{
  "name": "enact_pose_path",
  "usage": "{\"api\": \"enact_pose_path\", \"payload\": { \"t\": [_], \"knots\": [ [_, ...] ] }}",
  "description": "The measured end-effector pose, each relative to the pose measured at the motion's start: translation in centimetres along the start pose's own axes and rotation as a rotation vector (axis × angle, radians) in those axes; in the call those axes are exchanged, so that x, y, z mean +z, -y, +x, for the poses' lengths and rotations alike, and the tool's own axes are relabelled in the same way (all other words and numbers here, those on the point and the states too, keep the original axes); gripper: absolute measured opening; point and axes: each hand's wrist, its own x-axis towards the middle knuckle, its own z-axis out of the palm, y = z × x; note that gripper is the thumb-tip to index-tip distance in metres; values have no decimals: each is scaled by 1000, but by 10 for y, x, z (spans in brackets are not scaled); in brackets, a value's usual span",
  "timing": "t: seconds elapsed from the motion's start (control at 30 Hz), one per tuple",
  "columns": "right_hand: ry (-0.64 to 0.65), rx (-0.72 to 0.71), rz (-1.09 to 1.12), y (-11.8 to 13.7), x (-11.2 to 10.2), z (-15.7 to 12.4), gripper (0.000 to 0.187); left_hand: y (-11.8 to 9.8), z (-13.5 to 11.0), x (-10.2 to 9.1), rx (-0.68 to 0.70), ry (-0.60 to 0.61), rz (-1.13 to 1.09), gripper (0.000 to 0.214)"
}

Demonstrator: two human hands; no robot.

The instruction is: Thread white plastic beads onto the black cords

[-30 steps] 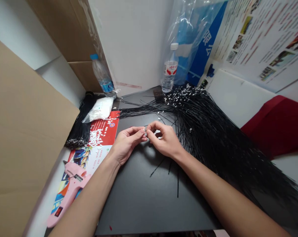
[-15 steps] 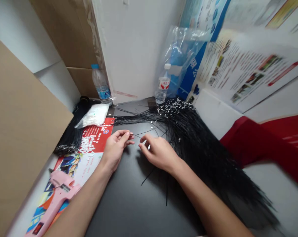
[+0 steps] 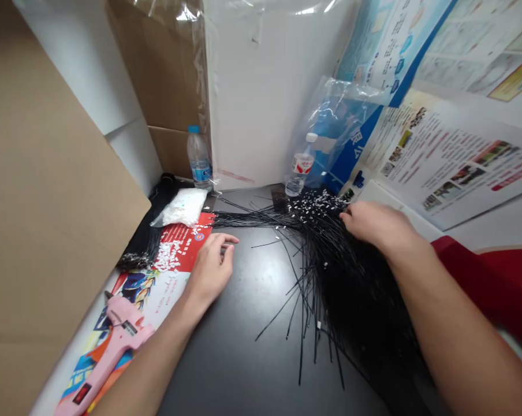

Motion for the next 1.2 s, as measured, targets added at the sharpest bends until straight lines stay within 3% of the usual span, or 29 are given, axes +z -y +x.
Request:
{"api": "enact_pose_path", "payload": {
  "t": [0.07,0.13,0.2,0.37,0.5,0.63,0.8,1.0,1.2],
  "knots": [
    [45,75,-101,6,0,12,34,-1,1,-11,103,-36,218,21],
    [-23,37,-105,24,4,9,39,-3,3,-23,130,-66,393,23],
    [-79,-101,-40,47,13,1,37,-4,3,-33,102,-104,545,27],
    [-4,-546,136,117,42,-5,28,3,3,-50,-67,-150,816,32],
    [-60,-752,208,169,55,8,27,6,3,-60,-191,-104,961,31],
    [-116,-925,268,205,60,22,27,2,4,-67,-283,-70,1004,35],
    [-130,-926,275,221,70,31,31,4,8,-62,-263,-72,1008,32],
    [-139,-897,356,218,71,26,32,21,18,-45,-149,-32,910,37],
    [-130,-914,355,217,72,26,30,33,22,-40,-106,-90,968,35]
  ]
}}
